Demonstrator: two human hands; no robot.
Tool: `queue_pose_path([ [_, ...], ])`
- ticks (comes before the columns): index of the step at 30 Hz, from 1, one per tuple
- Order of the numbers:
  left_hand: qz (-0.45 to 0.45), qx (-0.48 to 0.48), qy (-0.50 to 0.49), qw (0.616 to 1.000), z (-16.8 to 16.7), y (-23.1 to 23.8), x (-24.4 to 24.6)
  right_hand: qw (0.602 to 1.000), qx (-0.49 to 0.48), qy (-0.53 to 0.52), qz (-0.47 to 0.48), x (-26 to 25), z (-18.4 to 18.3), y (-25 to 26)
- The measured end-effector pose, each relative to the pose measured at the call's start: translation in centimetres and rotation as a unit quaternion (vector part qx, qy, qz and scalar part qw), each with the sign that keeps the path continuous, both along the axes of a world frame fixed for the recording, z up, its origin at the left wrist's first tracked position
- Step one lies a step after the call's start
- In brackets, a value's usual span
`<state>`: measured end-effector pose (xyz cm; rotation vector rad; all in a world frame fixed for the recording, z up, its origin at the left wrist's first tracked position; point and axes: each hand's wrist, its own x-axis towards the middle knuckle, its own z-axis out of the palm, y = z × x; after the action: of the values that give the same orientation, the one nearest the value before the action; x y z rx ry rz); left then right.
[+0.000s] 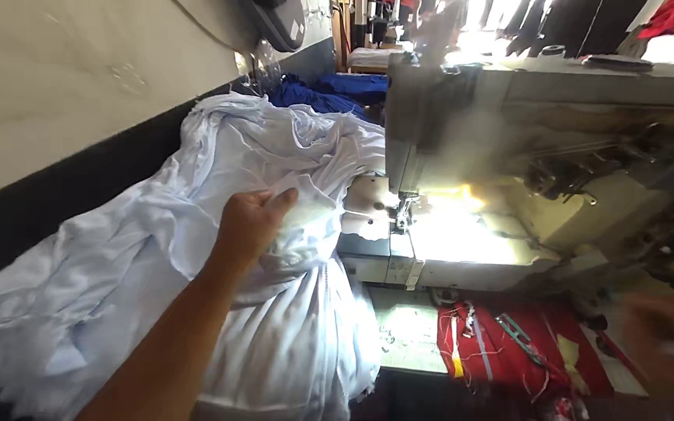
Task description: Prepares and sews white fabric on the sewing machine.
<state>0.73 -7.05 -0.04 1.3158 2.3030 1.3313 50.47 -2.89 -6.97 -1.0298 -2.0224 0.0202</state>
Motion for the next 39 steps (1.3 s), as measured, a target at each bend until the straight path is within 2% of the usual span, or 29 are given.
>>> queue_pose_path([
  [3,-0.027,0.01,-0.042,0.999,0.4,-2.1,1.2,0.987,-0.089,-0.134,-0.017,-5.0,-5.9,-0.9],
  [6,-0.051,0.019,-0.063,0.997,0.8,-2.6,1.8,0.978,-0.075,-0.193,-0.027,-5.3,-7.2,0.3],
  [8,-0.065,0.018,-0.05,0.996,1.1,-3.0,2.3,0.974,-0.094,-0.203,-0.033,-5.5,-5.9,0.0],
  [10,-0.076,0.022,-0.044,0.996,1.2,-3.4,2.5,0.97,-0.165,-0.174,-0.027,-6.8,-3.3,-1.0],
  [12,-0.09,0.035,-0.045,0.994,1.1,-3.6,2.7,0.967,-0.224,-0.12,0.002,-9.3,0.0,-1.9],
  [14,-0.101,0.05,-0.037,0.993,0.9,-3.7,2.9,0.972,-0.212,-0.095,0.024,-13.0,2.9,-2.3],
  [16,-0.107,0.059,-0.02,0.992,0.9,-3.9,3.1,0.964,-0.22,-0.139,0.043,-17.1,5.4,-1.9],
  [18,-0.111,0.061,0.007,0.992,0.9,-4.2,3.2,0.936,-0.278,-0.21,0.053,-20.9,7.7,-1.1],
  [21,-0.127,0.069,0.047,0.988,1.0,-4.4,3.6,0.918,-0.308,-0.233,0.088,-24.6,7.9,0.6],
  [23,-0.187,0.096,0.074,0.975,0.7,-4.8,3.4,0.916,-0.319,-0.209,0.121,-24.6,7.6,1.0],
  [25,-0.356,0.114,0.101,0.922,0.6,-5.9,2.0,0.93,-0.281,-0.196,0.134,-22.4,7.2,0.1],
  [26,-0.469,0.092,0.1,0.873,0.9,-6.7,1.1,0.945,-0.241,-0.173,0.139,-20.7,6.4,-0.4],
  [27,-0.58,0.06,0.089,0.808,1.3,-7.4,0.3,0.956,-0.211,-0.153,0.136,-18.8,5.3,-0.6],
  [28,-0.656,0.032,0.07,0.751,1.6,-8.1,-0.2,0.958,-0.214,-0.15,0.122,-16.7,4.3,-0.6],
  [29,-0.684,0.023,0.052,0.727,1.7,-9.0,-0.6,0.956,-0.229,-0.154,0.102,-14.5,3.2,-0.4],
  [30,-0.671,0.03,0.042,0.74,1.4,-9.9,-1.2,0.955,-0.234,-0.165,0.074,-12.3,1.9,0.1],
  [31,-0.617,0.05,0.039,0.784,0.9,-10.9,-2.0,0.956,-0.227,-0.179,0.046,-10.3,0.7,0.7],
  [33,-0.424,0.083,0.058,0.9,-1.0,-12.3,-3.4,0.958,-0.208,-0.198,0.015,-7.4,-1.3,1.5],
  [34,-0.323,0.072,0.091,0.939,-2.1,-12.6,-3.8,0.965,-0.181,-0.188,0.02,-7.0,-1.9,1.5],
  [36,-0.223,-0.015,0.128,0.966,-3.7,-12.7,-3.1,0.978,-0.148,-0.136,0.059,-8.2,-2.0,0.9],
  [37,-0.209,-0.051,0.13,0.968,-4.4,-12.7,-2.1,0.976,-0.166,-0.109,0.091,-9.6,-1.9,0.2],
  [39,-0.2,-0.063,0.133,0.969,-5.9,-12.4,0.7,0.949,-0.256,-0.08,0.166,-13.3,-2.0,-1.4],
])
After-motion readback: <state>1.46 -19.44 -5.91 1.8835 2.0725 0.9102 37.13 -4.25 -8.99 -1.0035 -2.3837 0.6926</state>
